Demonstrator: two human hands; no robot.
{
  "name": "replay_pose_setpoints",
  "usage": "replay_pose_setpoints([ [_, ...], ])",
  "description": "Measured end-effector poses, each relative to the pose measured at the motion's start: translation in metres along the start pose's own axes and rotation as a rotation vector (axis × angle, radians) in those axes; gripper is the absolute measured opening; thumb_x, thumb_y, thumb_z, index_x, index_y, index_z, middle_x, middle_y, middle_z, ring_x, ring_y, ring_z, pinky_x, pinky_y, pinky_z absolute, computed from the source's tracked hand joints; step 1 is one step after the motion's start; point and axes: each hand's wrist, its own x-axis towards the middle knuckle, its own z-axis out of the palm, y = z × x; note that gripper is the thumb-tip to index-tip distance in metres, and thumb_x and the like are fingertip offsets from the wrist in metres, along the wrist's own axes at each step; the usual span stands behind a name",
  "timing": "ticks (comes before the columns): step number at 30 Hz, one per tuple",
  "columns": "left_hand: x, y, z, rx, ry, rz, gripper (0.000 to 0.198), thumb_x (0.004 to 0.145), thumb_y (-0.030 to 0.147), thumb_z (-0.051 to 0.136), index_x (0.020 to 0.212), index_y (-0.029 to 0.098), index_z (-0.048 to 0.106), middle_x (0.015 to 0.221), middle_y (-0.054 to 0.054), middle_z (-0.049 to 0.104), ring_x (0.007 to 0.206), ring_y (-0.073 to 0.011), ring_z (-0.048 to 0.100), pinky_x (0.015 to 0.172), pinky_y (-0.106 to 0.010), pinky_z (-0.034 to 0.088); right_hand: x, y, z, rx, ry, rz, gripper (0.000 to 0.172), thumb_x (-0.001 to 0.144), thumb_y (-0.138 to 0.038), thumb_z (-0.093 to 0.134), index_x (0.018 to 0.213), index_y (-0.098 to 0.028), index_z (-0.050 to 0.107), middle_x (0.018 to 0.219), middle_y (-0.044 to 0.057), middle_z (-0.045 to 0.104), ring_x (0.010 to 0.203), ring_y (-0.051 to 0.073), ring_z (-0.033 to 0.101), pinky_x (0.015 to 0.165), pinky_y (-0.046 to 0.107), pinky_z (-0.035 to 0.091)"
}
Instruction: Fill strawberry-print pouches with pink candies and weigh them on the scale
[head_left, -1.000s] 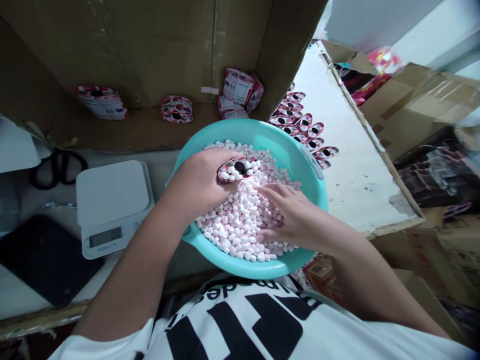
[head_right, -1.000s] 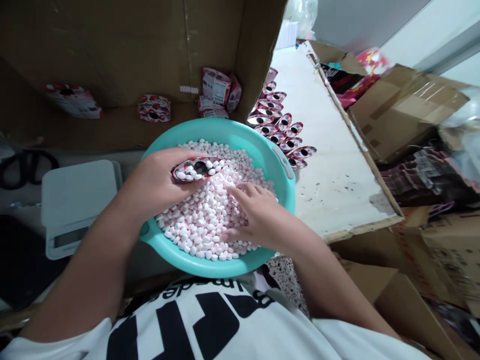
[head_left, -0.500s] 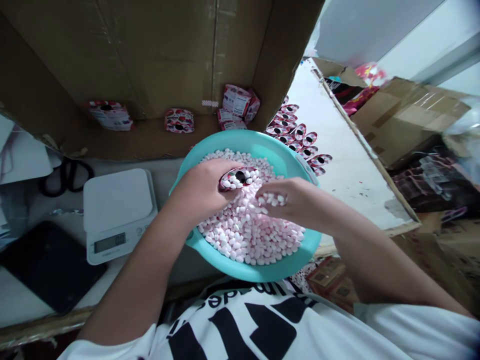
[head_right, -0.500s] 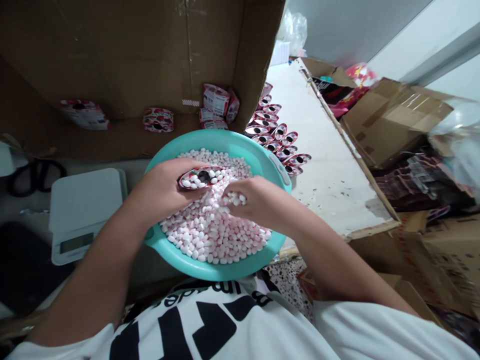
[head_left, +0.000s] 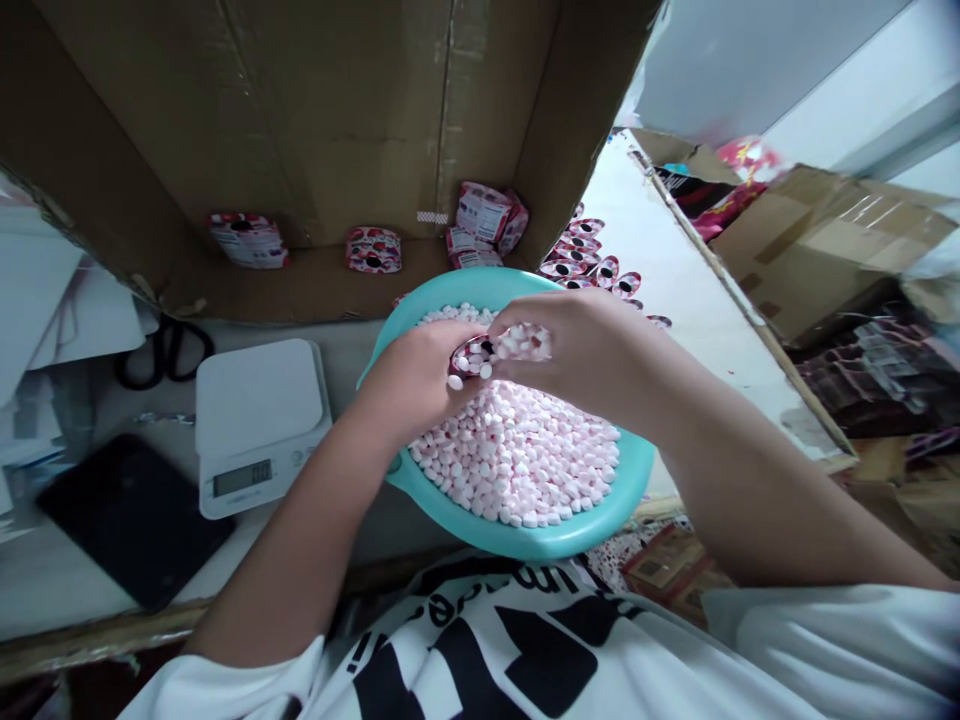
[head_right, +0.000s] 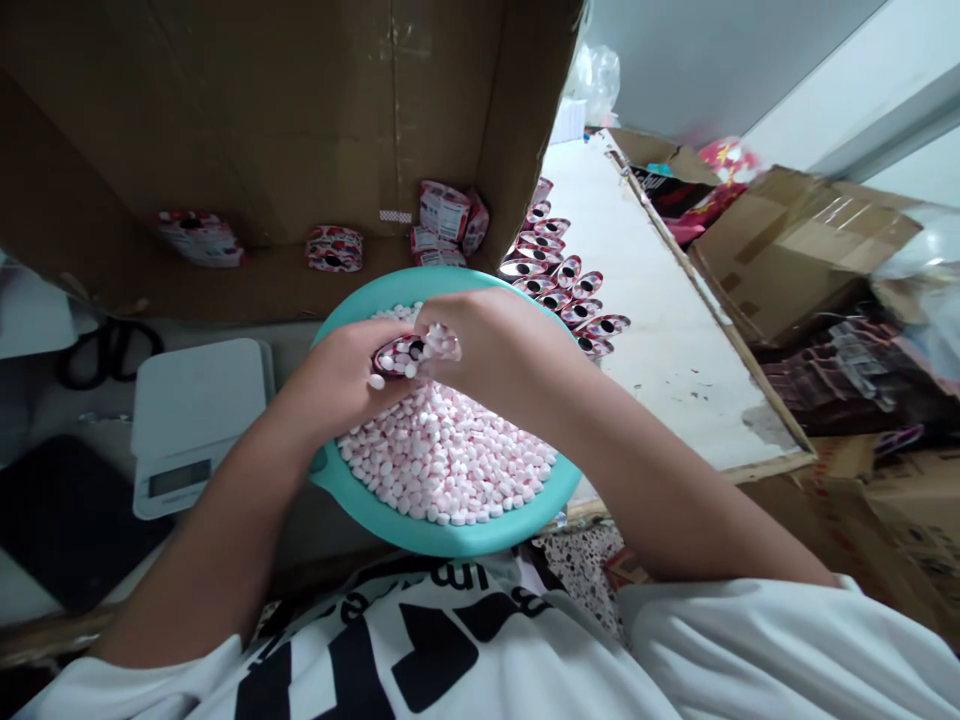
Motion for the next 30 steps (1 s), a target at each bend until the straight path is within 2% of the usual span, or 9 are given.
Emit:
replay_pose_setpoints([
  [3,0.000,0.001,0.001,0.009,0.009,-0.023,0.043,0.079,0.021,0.067,0.121,0.019,0.067,0.123,-0.007,0.070,0.112,-0.0257,0.065,0.095,-0.036,0.051,-0.011,0.009,-0.002,0.056,0.066,-0.037,0.026,0.083,-0.035,0.073,0.106,-0.023,0.072,0.102,0.004,0.069,0.086,0.021,0.064,0.069,0.030,0.045],
  [7,0.001,0.002,0.002,0.015,-0.012,-0.059,0.044,0.079,0.020,0.068,0.123,0.019,0.066,0.129,-0.008,0.067,0.117,-0.0265,0.062,0.098,-0.039,0.050,-0.027,0.018,0.008,0.153,0.164,0.098,0.034,0.090,-0.047,0.066,0.112,-0.021,0.071,0.112,0.009,0.067,0.089,0.023,0.064,0.071,0.033,0.050],
  [12,0.000,0.003,0.002,0.026,-0.015,-0.064,0.043,0.081,0.021,0.068,0.124,0.020,0.065,0.129,-0.007,0.067,0.117,-0.0267,0.062,0.099,-0.039,0.050,-0.034,0.010,0.036,0.268,0.227,0.116,0.026,0.092,-0.036,0.062,0.111,-0.020,0.071,0.111,0.009,0.065,0.085,0.021,0.065,0.076,0.034,0.055],
  [15,-0.001,0.004,0.002,0.037,-0.017,-0.079,0.043,0.081,0.020,0.066,0.124,0.019,0.064,0.128,-0.007,0.067,0.117,-0.0267,0.063,0.098,-0.039,0.050,-0.034,0.003,0.046,0.276,0.305,0.097,0.020,0.093,-0.029,0.060,0.108,-0.020,0.071,0.109,0.008,0.066,0.090,0.021,0.065,0.082,0.035,0.056],
  [19,0.000,0.004,0.003,0.069,-0.024,-0.055,0.045,0.080,0.021,0.065,0.125,0.018,0.064,0.126,-0.008,0.068,0.116,-0.0272,0.062,0.098,-0.039,0.050,-0.032,-0.003,0.049,0.280,0.312,-0.001,0.025,0.093,-0.017,0.055,0.112,-0.021,0.071,0.115,0.008,0.065,0.104,0.023,0.063,0.093,0.038,0.054],
  [23,0.000,0.006,0.002,0.096,-0.014,-0.090,0.045,0.080,0.021,0.065,0.125,0.020,0.065,0.126,-0.007,0.068,0.116,-0.0271,0.063,0.097,-0.039,0.051,-0.030,-0.004,0.051,0.366,0.320,-0.045,0.028,0.092,-0.015,0.055,0.115,-0.023,0.070,0.117,0.008,0.065,0.107,0.023,0.063,0.096,0.039,0.054],
  [27,0.000,0.006,0.000,0.084,-0.026,-0.057,0.043,0.081,0.020,0.064,0.123,0.020,0.065,0.127,-0.006,0.068,0.116,-0.0260,0.063,0.097,-0.037,0.050,-0.031,-0.003,0.055,0.511,0.356,-0.104,0.025,0.094,-0.017,0.056,0.114,-0.022,0.069,0.116,0.008,0.064,0.105,0.021,0.063,0.093,0.036,0.057],
  [30,0.000,0.004,0.001,0.085,-0.026,-0.034,0.043,0.082,0.020,0.063,0.125,0.019,0.064,0.127,-0.006,0.068,0.115,-0.0253,0.063,0.097,-0.037,0.050,-0.030,-0.001,0.059,0.728,0.390,-0.099,0.021,0.095,-0.019,0.058,0.113,-0.022,0.068,0.115,0.008,0.060,0.104,0.019,0.064,0.089,0.033,0.060],
])
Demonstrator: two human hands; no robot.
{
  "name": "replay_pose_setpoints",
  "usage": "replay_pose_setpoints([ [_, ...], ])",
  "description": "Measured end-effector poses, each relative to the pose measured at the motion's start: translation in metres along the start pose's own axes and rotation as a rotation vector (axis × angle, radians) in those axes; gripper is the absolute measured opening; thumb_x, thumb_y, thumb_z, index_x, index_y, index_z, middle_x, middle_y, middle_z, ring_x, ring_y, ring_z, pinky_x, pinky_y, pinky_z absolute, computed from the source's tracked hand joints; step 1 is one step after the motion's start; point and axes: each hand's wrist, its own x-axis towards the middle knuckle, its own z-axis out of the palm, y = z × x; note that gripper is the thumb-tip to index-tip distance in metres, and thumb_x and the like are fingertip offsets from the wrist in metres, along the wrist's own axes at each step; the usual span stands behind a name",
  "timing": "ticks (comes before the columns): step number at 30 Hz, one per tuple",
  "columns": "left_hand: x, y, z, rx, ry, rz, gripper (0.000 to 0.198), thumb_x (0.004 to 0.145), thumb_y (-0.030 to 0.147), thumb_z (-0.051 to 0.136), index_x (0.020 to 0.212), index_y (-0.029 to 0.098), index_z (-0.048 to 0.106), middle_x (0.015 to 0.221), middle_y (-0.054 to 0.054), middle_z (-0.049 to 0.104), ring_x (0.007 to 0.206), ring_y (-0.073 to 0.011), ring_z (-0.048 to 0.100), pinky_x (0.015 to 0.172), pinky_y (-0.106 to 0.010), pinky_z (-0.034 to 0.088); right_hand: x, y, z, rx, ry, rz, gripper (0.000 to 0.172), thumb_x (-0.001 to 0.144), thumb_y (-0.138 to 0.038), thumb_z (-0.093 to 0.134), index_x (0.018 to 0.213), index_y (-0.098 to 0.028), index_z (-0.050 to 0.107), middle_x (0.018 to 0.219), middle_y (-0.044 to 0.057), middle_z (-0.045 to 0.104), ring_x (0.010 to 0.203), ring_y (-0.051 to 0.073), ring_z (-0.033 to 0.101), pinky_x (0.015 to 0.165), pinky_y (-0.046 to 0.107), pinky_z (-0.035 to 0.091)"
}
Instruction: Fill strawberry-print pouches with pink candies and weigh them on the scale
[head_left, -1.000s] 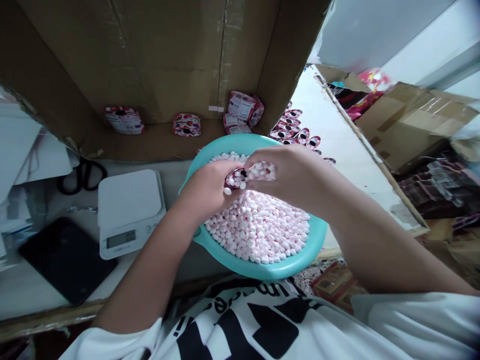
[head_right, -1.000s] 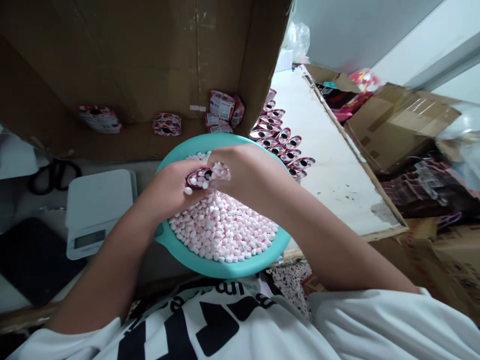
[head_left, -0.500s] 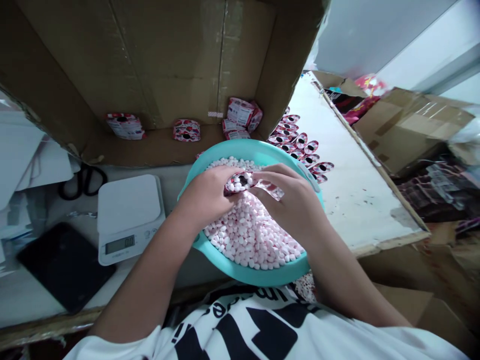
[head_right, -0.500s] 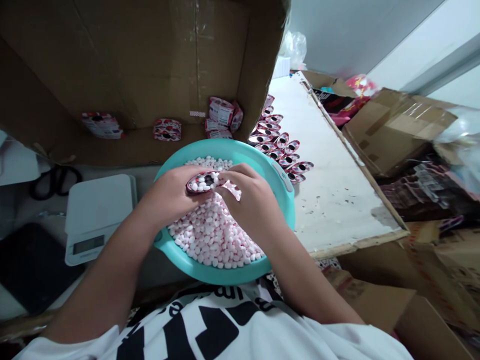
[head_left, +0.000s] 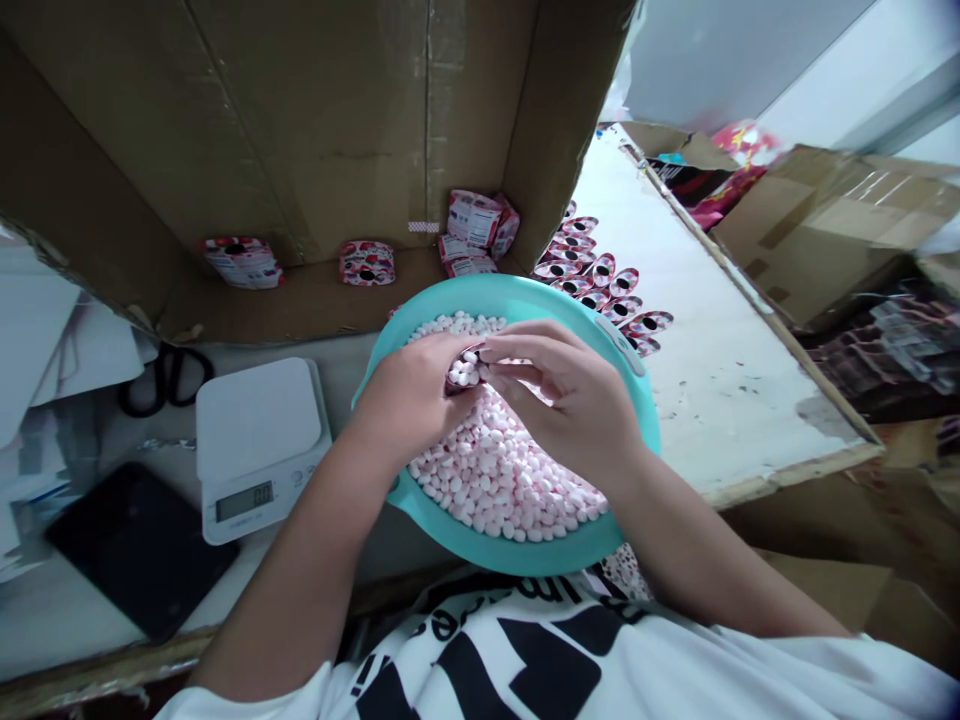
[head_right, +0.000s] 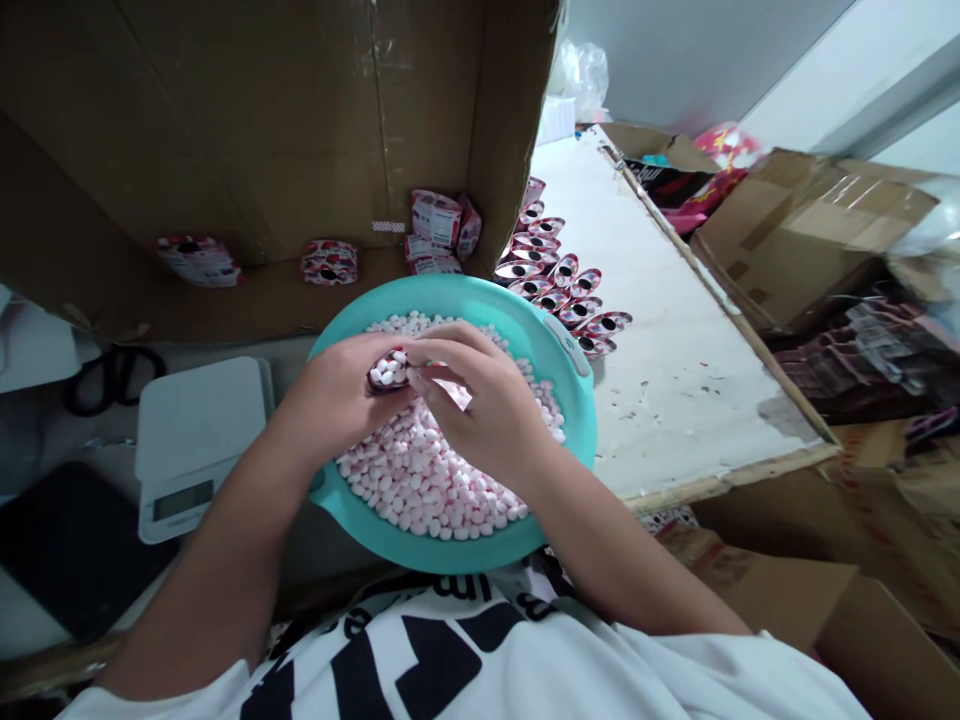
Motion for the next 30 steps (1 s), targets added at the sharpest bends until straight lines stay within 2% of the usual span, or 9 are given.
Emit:
replay_pose_setpoints([
  [2,0.000,-0.001,0.002,0.017,0.016,0.001,0.044,0.081,0.020,0.065,0.125,0.018,0.064,0.126,-0.007,0.068,0.115,-0.0261,0.063,0.098,-0.038,0.050,0.001,0.003,0.002,0.146,0.046,0.012,0.021,0.094,-0.020,0.062,0.114,-0.023,0.067,0.115,0.007,0.058,0.102,0.018,0.065,0.090,0.033,0.061],
  [4,0.000,-0.002,0.003,0.028,0.021,0.011,0.044,0.079,0.019,0.065,0.123,0.016,0.064,0.125,-0.009,0.068,0.115,-0.0272,0.063,0.098,-0.039,0.050,0.004,0.005,0.004,0.181,0.053,-0.024,0.024,0.092,-0.021,0.066,0.116,-0.024,0.067,0.115,0.007,0.059,0.101,0.019,0.066,0.090,0.034,0.061],
  [8,0.000,-0.004,0.004,0.024,-0.006,0.015,0.036,0.076,0.011,0.060,0.111,0.017,0.067,0.113,-0.008,0.070,0.106,-0.0266,0.065,0.093,-0.038,0.052,0.011,0.005,0.008,-0.064,-0.025,-0.237,0.018,0.092,-0.017,0.066,0.107,-0.025,0.071,0.113,0.007,0.066,0.107,0.021,0.064,0.093,0.038,0.058],
  [11,0.000,-0.004,0.004,-0.003,0.005,0.004,0.034,0.077,0.012,0.060,0.110,0.018,0.067,0.112,-0.007,0.071,0.104,-0.0254,0.065,0.089,-0.036,0.053,0.013,0.006,0.008,-0.173,0.001,-0.308,0.017,0.094,-0.013,0.061,0.100,-0.023,0.072,0.109,0.007,0.069,0.102,0.020,0.066,0.091,0.037,0.057],
  [16,0.000,-0.004,0.006,0.027,0.039,-0.002,0.042,0.083,0.020,0.065,0.124,0.020,0.063,0.127,-0.005,0.068,0.116,-0.0244,0.063,0.098,-0.037,0.050,0.011,0.015,-0.003,-0.323,0.059,-0.224,0.019,0.092,-0.009,0.057,0.092,-0.020,0.073,0.100,0.006,0.070,0.092,0.018,0.068,0.084,0.032,0.057],
  [22,-0.001,-0.001,0.005,0.037,0.019,0.002,0.041,0.084,0.021,0.066,0.125,0.021,0.063,0.127,-0.005,0.067,0.117,-0.0245,0.063,0.098,-0.038,0.051,0.008,0.021,-0.012,-0.471,0.128,-0.113,0.017,0.089,-0.011,0.057,0.091,-0.020,0.071,0.096,0.006,0.069,0.084,0.019,0.067,0.077,0.033,0.056],
  [24,-0.001,-0.001,0.006,0.039,0.026,0.005,0.040,0.085,0.021,0.066,0.125,0.020,0.063,0.126,-0.005,0.068,0.116,-0.0242,0.063,0.099,-0.038,0.051,0.007,0.018,-0.010,-0.436,0.104,-0.143,0.020,0.090,-0.009,0.054,0.095,-0.020,0.070,0.099,0.007,0.067,0.089,0.019,0.066,0.080,0.034,0.055],
  [26,-0.001,-0.001,0.006,0.051,0.038,0.001,0.041,0.085,0.021,0.065,0.125,0.019,0.063,0.126,-0.006,0.068,0.116,-0.0242,0.063,0.100,-0.039,0.051,0.007,0.015,-0.007,-0.367,0.023,-0.207,0.025,0.091,-0.007,0.049,0.099,-0.020,0.068,0.102,0.008,0.066,0.094,0.020,0.064,0.082,0.035,0.054],
  [30,-0.002,-0.002,0.006,0.059,0.016,0.031,0.042,0.084,0.017,0.064,0.125,0.018,0.063,0.127,-0.006,0.068,0.116,-0.0236,0.063,0.099,-0.038,0.052,0.006,0.009,-0.005,-0.352,-0.106,-0.274,0.035,0.082,0.001,0.045,0.100,-0.021,0.066,0.094,0.005,0.067,0.088,0.021,0.058,0.080,0.038,0.050],
])
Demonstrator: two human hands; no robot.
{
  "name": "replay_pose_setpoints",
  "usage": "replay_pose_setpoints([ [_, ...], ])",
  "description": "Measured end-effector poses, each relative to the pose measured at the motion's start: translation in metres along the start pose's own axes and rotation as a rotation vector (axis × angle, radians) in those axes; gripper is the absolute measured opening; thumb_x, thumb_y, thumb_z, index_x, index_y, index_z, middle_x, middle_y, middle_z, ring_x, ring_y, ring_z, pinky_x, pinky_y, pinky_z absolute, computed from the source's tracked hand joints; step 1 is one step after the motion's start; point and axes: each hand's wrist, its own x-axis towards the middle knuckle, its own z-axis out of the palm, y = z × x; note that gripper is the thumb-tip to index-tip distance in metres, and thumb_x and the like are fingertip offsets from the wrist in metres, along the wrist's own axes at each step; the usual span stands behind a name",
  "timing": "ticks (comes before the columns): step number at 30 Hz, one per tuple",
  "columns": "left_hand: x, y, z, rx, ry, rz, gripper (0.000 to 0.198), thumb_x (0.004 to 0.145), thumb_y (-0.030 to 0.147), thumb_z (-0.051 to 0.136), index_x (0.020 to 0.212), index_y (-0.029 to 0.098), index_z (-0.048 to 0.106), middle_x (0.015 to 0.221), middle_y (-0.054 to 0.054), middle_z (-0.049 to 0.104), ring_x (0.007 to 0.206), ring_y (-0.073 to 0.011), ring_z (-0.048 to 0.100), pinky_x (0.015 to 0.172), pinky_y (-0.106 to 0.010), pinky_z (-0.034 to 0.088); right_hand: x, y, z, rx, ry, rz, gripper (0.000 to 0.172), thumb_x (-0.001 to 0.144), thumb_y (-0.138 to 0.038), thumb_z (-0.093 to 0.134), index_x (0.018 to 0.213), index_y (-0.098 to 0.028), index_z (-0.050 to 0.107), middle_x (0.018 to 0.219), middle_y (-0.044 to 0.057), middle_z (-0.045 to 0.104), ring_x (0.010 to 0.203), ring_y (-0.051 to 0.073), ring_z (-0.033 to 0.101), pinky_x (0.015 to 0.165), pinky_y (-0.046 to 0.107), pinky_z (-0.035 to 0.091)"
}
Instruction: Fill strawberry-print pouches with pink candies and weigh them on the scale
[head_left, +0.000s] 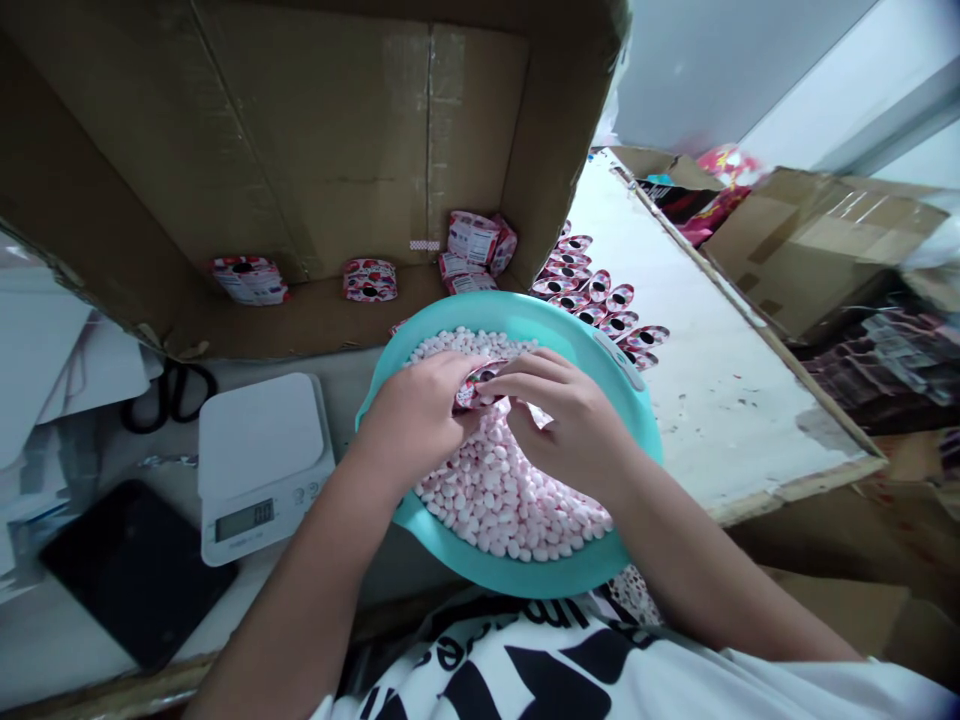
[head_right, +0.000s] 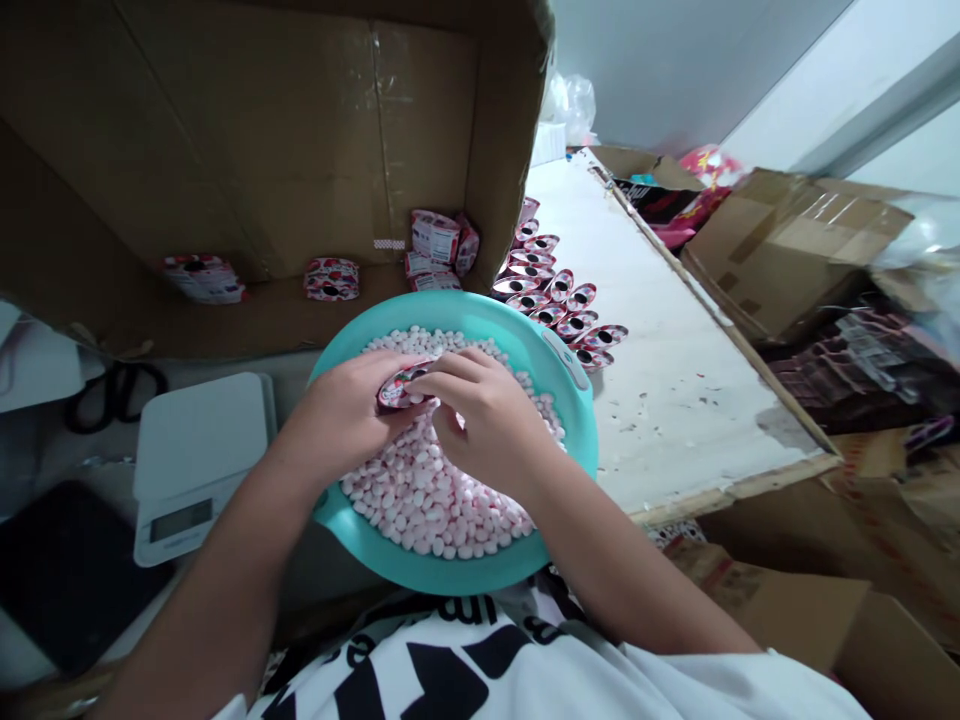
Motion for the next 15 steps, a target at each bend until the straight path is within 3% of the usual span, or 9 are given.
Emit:
replay_pose_setpoints([
  [4,-0.0005,0.0011,-0.0015,0.020,-0.028,0.027,0.047,0.079,0.013,0.066,0.126,0.020,0.063,0.129,-0.005,0.067,0.117,-0.0244,0.063,0.100,-0.037,0.051,-0.0020,-0.0014,-0.0047,0.000,-0.018,0.025,0.030,0.078,0.000,0.047,0.089,-0.021,0.066,0.086,0.004,0.066,0.080,0.020,0.056,0.076,0.036,0.047],
  [9,-0.0001,0.0029,-0.0017,-0.007,-0.018,-0.040,0.042,0.083,0.019,0.066,0.125,0.019,0.064,0.124,-0.006,0.069,0.113,-0.0251,0.064,0.099,-0.038,0.051,-0.0031,-0.0006,-0.0082,0.149,-0.038,0.023,0.030,0.081,0.001,0.042,0.078,-0.021,0.063,0.083,0.003,0.061,0.076,0.016,0.058,0.070,0.030,0.047],
  [13,-0.0003,0.0029,-0.0013,0.017,-0.021,-0.041,0.041,0.084,0.021,0.066,0.126,0.018,0.063,0.125,-0.007,0.068,0.114,-0.0259,0.064,0.100,-0.039,0.051,-0.0030,0.0021,-0.0065,0.049,0.049,0.055,0.040,0.080,0.003,0.038,0.095,-0.023,0.065,0.103,0.007,0.057,0.097,0.020,0.059,0.080,0.035,0.050],
  [15,-0.0009,0.0030,-0.0012,0.047,-0.021,-0.019,0.041,0.085,0.021,0.066,0.126,0.019,0.063,0.127,-0.007,0.068,0.115,-0.0259,0.063,0.099,-0.039,0.052,-0.0034,0.0032,-0.0046,-0.067,0.018,0.089,0.046,0.079,0.004,0.038,0.105,-0.024,0.063,0.112,0.009,0.054,0.103,0.022,0.057,0.084,0.038,0.050],
])
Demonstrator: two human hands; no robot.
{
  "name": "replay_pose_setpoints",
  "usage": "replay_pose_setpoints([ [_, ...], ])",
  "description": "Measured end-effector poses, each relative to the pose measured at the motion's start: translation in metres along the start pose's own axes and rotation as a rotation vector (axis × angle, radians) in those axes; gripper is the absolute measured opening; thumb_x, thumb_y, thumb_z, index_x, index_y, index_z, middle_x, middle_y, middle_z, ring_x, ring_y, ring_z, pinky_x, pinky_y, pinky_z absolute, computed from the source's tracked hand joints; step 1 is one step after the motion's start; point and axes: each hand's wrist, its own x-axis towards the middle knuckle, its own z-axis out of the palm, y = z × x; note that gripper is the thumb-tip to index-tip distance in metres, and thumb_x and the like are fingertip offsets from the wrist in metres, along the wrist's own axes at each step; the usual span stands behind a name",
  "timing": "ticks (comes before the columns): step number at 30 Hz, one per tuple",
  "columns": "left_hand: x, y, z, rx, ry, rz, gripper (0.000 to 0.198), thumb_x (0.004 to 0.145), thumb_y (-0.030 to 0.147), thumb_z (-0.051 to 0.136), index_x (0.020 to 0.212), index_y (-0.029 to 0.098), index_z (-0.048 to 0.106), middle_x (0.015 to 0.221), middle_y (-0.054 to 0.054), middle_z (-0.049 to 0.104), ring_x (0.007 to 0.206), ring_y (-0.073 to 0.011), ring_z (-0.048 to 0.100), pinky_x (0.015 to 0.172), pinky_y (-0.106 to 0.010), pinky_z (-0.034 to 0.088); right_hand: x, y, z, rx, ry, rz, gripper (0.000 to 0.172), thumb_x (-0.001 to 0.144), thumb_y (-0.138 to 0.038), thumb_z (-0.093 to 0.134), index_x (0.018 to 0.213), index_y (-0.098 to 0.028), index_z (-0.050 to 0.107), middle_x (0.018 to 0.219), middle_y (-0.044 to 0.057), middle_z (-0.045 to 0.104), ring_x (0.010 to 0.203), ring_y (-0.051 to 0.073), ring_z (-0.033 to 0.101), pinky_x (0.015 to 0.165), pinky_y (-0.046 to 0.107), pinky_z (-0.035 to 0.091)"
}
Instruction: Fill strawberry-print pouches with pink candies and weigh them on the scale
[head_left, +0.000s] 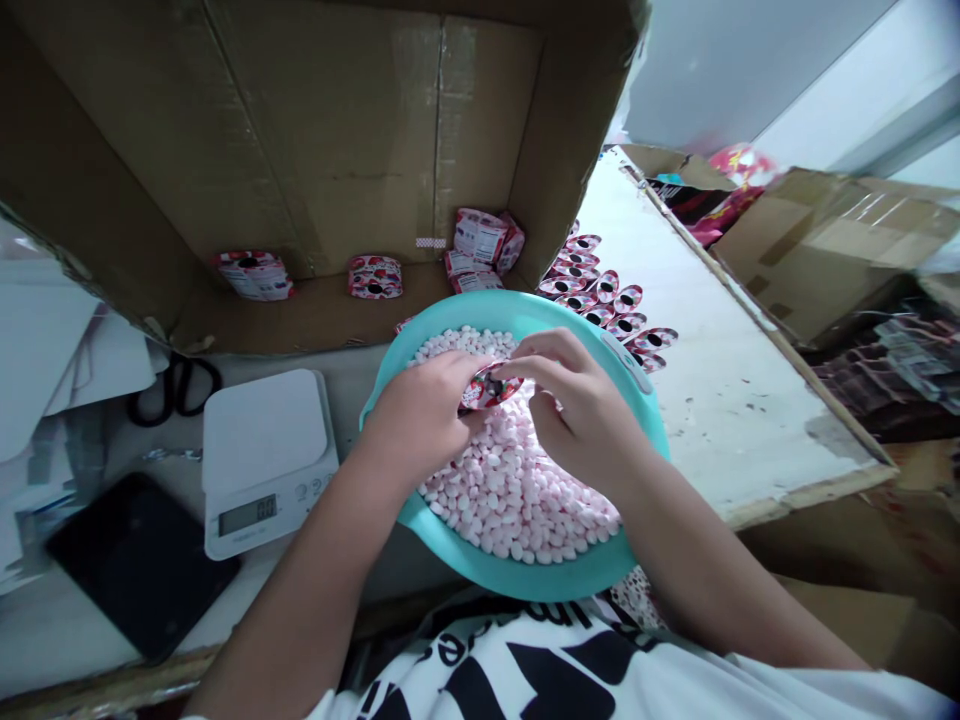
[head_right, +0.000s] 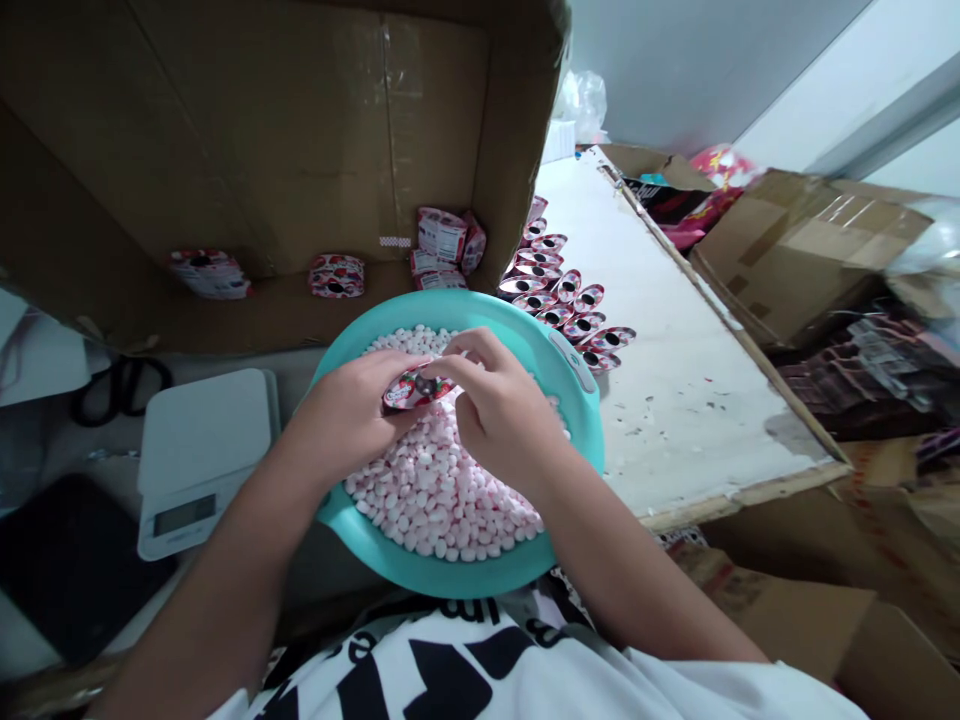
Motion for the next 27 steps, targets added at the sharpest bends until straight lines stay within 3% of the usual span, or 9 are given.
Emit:
replay_pose_setpoints([
  [2,-0.0007,0.0004,-0.0001,0.037,0.003,0.027,0.043,0.085,0.020,0.066,0.128,0.018,0.062,0.128,-0.007,0.067,0.116,-0.0263,0.064,0.097,-0.039,0.053,-0.0003,0.0004,0.0017,-0.088,-0.038,0.016,0.048,0.079,0.005,0.039,0.110,-0.024,0.061,0.115,0.010,0.052,0.104,0.023,0.056,0.084,0.040,0.051],
  [8,-0.0021,-0.0009,-0.0014,0.091,0.125,0.130,0.051,0.079,0.012,0.066,0.130,0.016,0.060,0.130,-0.009,0.065,0.117,-0.0264,0.062,0.100,-0.040,0.053,-0.0008,-0.0006,0.0019,-0.131,0.047,-0.021,0.039,0.080,0.002,0.045,0.104,-0.025,0.061,0.115,0.009,0.054,0.103,0.025,0.056,0.083,0.043,0.052],
  [12,-0.0019,-0.0025,-0.0035,0.129,0.200,0.231,0.051,0.083,0.009,0.059,0.134,0.018,0.058,0.131,-0.010,0.064,0.122,-0.0250,0.059,0.106,-0.040,0.049,-0.0028,-0.0033,0.0030,-0.236,0.004,-0.036,0.044,0.082,0.000,0.049,0.114,-0.027,0.060,0.135,0.011,0.047,0.113,0.030,0.050,0.090,0.050,0.051],
  [16,-0.0024,-0.0005,-0.0043,0.211,0.289,0.271,0.048,0.088,0.004,0.050,0.132,0.019,0.061,0.132,-0.009,0.064,0.128,-0.0251,0.053,0.112,-0.043,0.043,-0.0037,-0.0056,0.0036,-0.215,0.016,-0.065,0.041,0.083,-0.001,0.049,0.112,-0.027,0.063,0.134,0.011,0.048,0.117,0.030,0.049,0.093,0.052,0.050],
  [22,-0.0041,0.0015,-0.0040,0.278,0.281,0.233,0.049,0.084,0.000,0.052,0.126,0.023,0.066,0.145,-0.007,0.054,0.133,-0.0283,0.046,0.112,-0.048,0.042,-0.0044,-0.0018,0.0009,-0.019,0.070,-0.021,0.029,0.088,-0.001,0.042,0.079,-0.020,0.062,0.114,0.009,0.057,0.096,0.021,0.059,0.080,0.040,0.052],
  [24,-0.0037,-0.0001,-0.0050,0.242,0.294,0.203,0.056,0.079,-0.003,0.053,0.127,0.023,0.066,0.145,-0.008,0.054,0.132,-0.0282,0.048,0.112,-0.047,0.042,-0.0041,-0.0009,0.0006,-0.018,0.085,-0.002,0.029,0.088,0.000,0.041,0.081,-0.020,0.061,0.114,0.008,0.057,0.096,0.020,0.060,0.080,0.039,0.052],
  [27,-0.0023,-0.0040,-0.0055,0.047,0.286,0.108,0.058,0.076,0.000,0.057,0.129,0.023,0.064,0.131,-0.005,0.064,0.120,-0.0228,0.059,0.105,-0.037,0.049,-0.0024,-0.0007,0.0010,0.004,0.083,0.038,0.032,0.087,0.000,0.043,0.098,-0.024,0.062,0.116,0.008,0.055,0.107,0.022,0.059,0.085,0.041,0.052],
])
